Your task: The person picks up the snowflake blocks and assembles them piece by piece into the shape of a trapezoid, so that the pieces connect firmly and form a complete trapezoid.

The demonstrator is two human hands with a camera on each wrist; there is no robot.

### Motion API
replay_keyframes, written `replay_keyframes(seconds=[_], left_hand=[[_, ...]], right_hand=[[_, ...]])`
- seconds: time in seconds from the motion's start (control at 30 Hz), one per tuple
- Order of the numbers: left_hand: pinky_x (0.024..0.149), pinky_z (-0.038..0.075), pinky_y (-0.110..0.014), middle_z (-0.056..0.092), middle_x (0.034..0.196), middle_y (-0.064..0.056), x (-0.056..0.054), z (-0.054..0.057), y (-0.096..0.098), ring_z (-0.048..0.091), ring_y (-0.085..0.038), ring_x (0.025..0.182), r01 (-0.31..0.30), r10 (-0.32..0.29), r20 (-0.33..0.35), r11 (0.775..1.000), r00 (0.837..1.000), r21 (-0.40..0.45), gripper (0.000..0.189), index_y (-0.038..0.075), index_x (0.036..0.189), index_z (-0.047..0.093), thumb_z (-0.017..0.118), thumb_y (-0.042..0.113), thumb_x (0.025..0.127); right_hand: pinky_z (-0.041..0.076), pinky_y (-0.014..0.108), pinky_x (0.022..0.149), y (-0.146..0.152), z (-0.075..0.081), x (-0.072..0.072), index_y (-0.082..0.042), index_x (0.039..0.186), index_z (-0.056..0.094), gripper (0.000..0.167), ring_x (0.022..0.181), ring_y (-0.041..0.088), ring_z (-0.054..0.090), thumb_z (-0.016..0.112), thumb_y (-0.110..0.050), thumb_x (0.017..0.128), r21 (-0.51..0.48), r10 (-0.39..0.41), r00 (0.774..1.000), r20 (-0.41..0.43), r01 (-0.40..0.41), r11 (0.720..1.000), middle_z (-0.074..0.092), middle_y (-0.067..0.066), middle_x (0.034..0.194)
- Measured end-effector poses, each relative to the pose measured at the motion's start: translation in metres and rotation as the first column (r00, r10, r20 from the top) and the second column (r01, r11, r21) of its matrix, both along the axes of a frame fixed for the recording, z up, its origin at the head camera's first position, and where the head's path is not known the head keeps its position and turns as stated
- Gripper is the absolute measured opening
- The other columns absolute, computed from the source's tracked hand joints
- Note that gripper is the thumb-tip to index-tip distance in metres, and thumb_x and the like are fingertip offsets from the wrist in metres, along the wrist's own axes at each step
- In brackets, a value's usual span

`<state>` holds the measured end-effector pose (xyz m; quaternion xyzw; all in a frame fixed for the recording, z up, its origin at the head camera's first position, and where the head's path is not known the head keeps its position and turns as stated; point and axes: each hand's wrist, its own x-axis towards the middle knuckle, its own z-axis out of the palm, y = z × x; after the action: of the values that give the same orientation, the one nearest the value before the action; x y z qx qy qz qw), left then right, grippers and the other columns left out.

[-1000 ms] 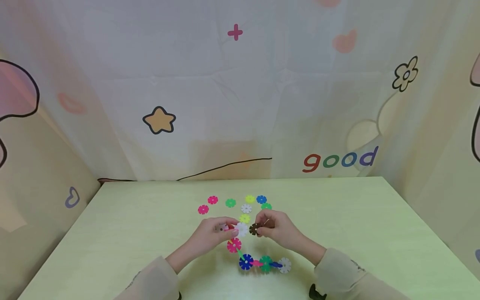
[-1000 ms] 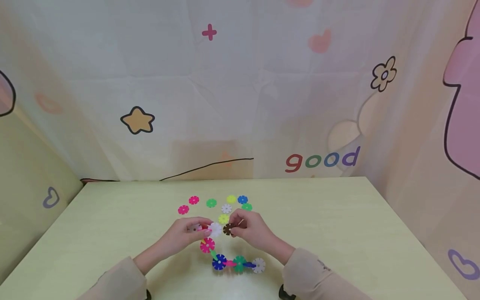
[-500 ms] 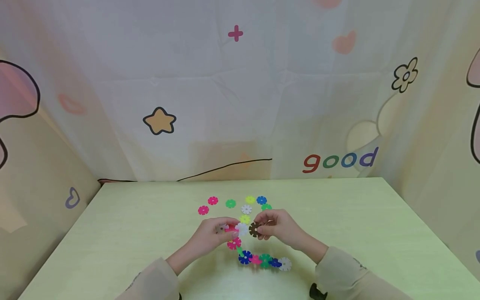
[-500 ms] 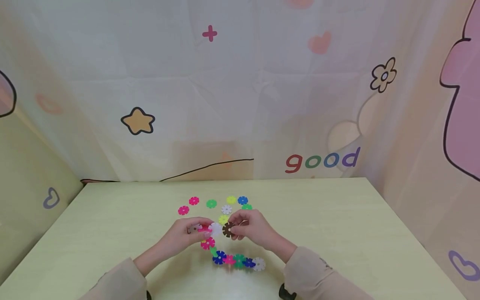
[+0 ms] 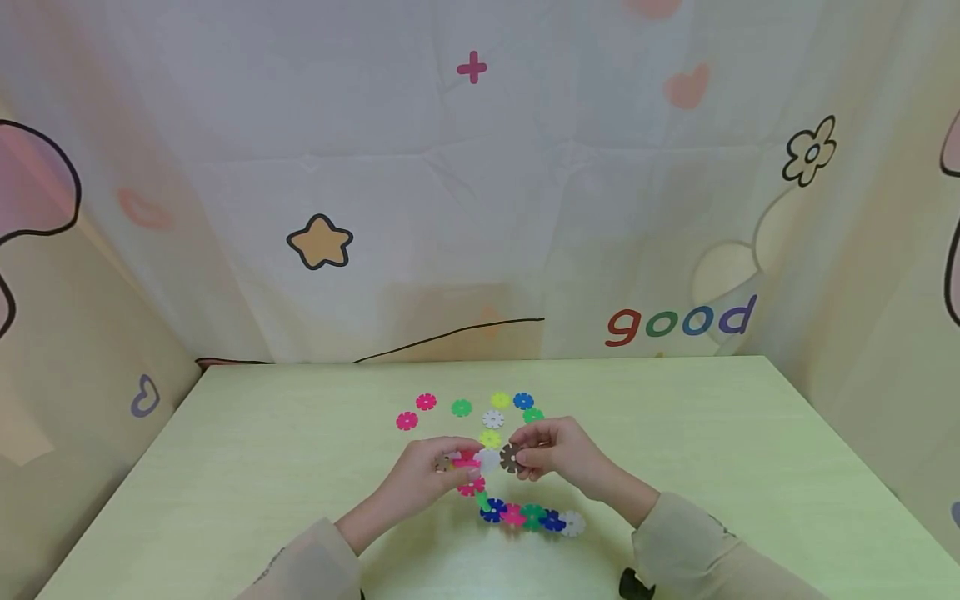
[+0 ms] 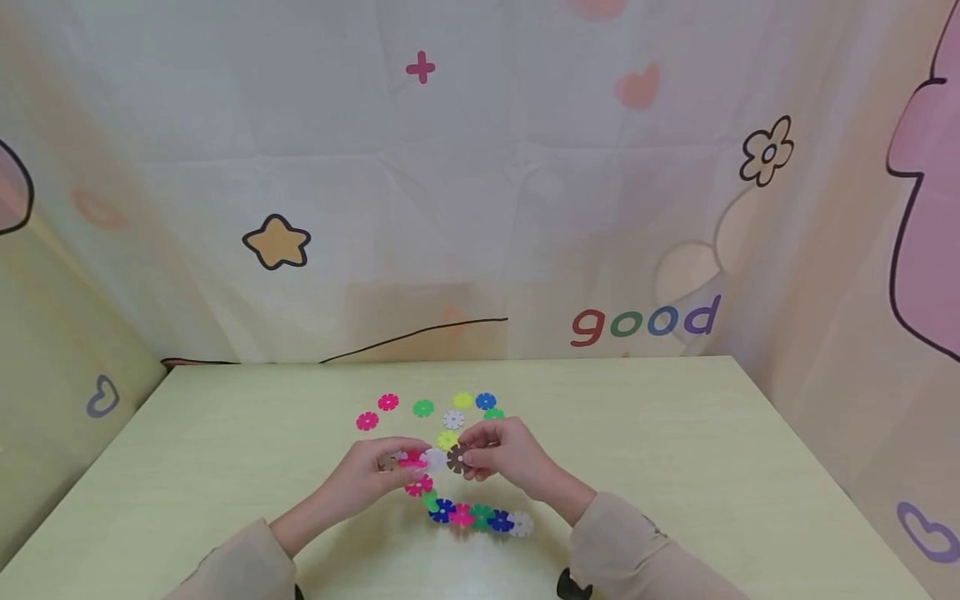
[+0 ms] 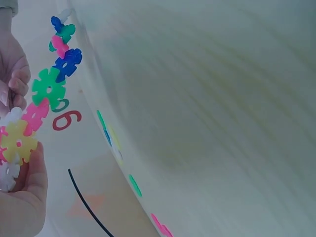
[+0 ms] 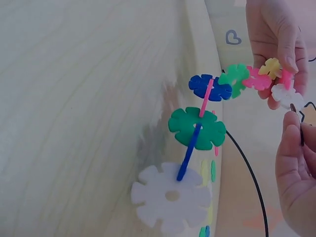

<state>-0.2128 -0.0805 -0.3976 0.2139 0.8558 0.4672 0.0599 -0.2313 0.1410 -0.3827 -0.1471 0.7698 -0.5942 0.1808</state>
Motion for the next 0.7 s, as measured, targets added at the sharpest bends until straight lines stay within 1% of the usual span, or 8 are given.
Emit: replay_keyframes(seconds=[0.27,0.53,0.7], left_hand=[[0.077,0.049,-0.031,0.061,0.114,-0.004,0.0007,-0.0016,0.0022,0.057,-0.022,0.102,-0.001,0.001,-0.023,1.000,1.000,0.005,0.032,0.012,0.111,0.061,0.063,0.022,0.081],[0.081,0.049,-0.036,0.062,0.113,-0.004,0.0026,-0.0006,0.0025,0.055,-0.023,0.107,0.004,-0.004,-0.028,1.000,1.000,0.014,0.034,0.013,0.111,0.062,0.064,0.026,0.080],[0.082,0.048,-0.037,0.063,0.110,-0.004,0.0038,-0.0012,0.0033,0.057,-0.023,0.105,0.006,-0.005,-0.081,1.000,0.997,0.013,0.032,0.013,0.108,0.064,0.065,0.025,0.079]], right_hand=[[0.052,0.024,0.064,0.0011,-0.0014,0.0015,0.010,0.105,0.056,0.028,0.066,0.013,0.063,0.060,-0.006,0.082,-0.022,-0.016,0.999,0.050,0.017,1.000,0.065,0.011,0.087],[0.052,0.024,0.063,0.0002,-0.0032,0.0029,0.009,0.104,0.056,0.027,0.066,0.013,0.063,0.060,-0.006,0.082,-0.048,-0.040,0.994,0.101,0.045,0.998,0.065,0.011,0.090],[0.052,0.023,0.064,-0.0015,-0.0043,0.0036,0.009,0.104,0.055,0.027,0.065,0.013,0.063,0.059,-0.006,0.083,-0.065,-0.046,0.991,0.122,0.055,0.996,0.065,0.011,0.090]])
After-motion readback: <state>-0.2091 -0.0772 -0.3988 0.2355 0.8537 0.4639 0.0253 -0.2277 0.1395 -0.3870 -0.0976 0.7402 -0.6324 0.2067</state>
